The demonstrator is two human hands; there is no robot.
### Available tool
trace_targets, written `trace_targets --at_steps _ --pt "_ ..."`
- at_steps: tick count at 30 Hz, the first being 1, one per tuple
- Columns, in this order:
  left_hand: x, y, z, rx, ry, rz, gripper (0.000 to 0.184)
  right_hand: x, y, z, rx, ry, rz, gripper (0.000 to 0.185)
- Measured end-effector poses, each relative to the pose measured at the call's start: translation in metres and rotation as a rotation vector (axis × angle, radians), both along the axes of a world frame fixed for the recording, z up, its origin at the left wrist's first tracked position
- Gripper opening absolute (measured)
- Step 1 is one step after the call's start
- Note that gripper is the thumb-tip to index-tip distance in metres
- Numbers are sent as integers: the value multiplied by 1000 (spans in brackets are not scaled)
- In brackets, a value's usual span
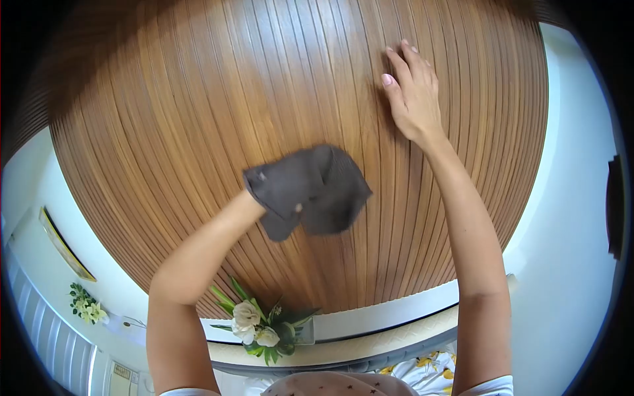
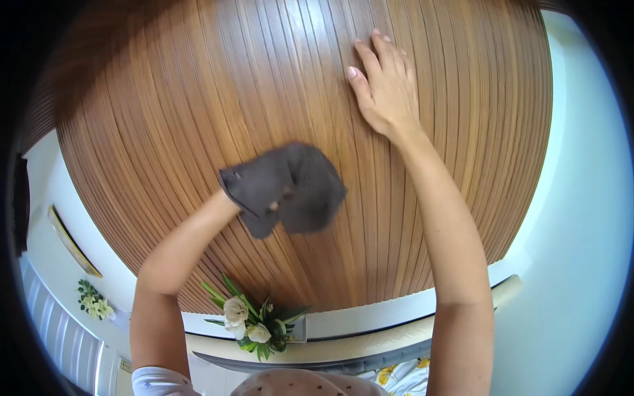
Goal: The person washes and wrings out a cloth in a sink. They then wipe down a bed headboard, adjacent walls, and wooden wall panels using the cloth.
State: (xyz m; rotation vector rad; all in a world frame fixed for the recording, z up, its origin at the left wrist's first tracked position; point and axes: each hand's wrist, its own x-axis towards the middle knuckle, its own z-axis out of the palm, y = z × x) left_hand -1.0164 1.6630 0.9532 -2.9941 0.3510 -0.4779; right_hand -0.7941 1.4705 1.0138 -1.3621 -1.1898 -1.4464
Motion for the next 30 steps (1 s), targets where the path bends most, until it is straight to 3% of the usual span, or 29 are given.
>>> trace_targets --at_steps 2,5,6,7,8,9,10,12,13,15,16,17,21,23,27,30 --pt "-5 2 52 -257 -144 127 63 7 -16 -5 -107 24 -111 55" --pt "-6 -24 157 714 -691 37 34 15 -31 -12 -307 35 -174 57" --pt "-12 -43 182 704 -767 318 28 19 -33 -13 -320 15 -207 57" --pt "-7 -41 206 729 -892 319 21 24 -33 -13 -338 -3 -240 58" --pt "28 35 264 782 -1037 -176 42 28 -33 -13 -356 -23 -273 58" --pt "20 -31 242 268 -885 267 65 31 -32 -14 -341 -28 -272 58" --pt "30 -44 238 387 -1030 444 63 32 -30 -15 -330 -37 -269 58" --pt "40 -83 201 546 -1106 552 59 33 -26 -17 -325 -37 -246 59" --pt "47 -79 188 774 -1146 469 56 33 -25 -17 -328 -30 -227 60" --pt "59 -77 153 905 -1111 267 50 29 -26 -16 -291 -43 -143 57" --pt "59 -94 127 807 -1041 160 47 28 -27 -15 -304 -59 -160 58" --pt "60 -118 107 487 -741 491 47 28 -28 -13 -316 -75 -178 59" --pt "76 -94 45 -21 -258 424 48 18 -32 -11 -410 4 -160 56" --pt "84 -89 1 -158 -323 338 46 23 -33 -9 -341 -83 -166 55" --pt "88 -101 -106 -289 -863 127 43 8 -38 -29 -252 70 19 50" --pt "78 -100 -182 -501 -738 -27 40 -26 -64 -66 -325 216 50 46"
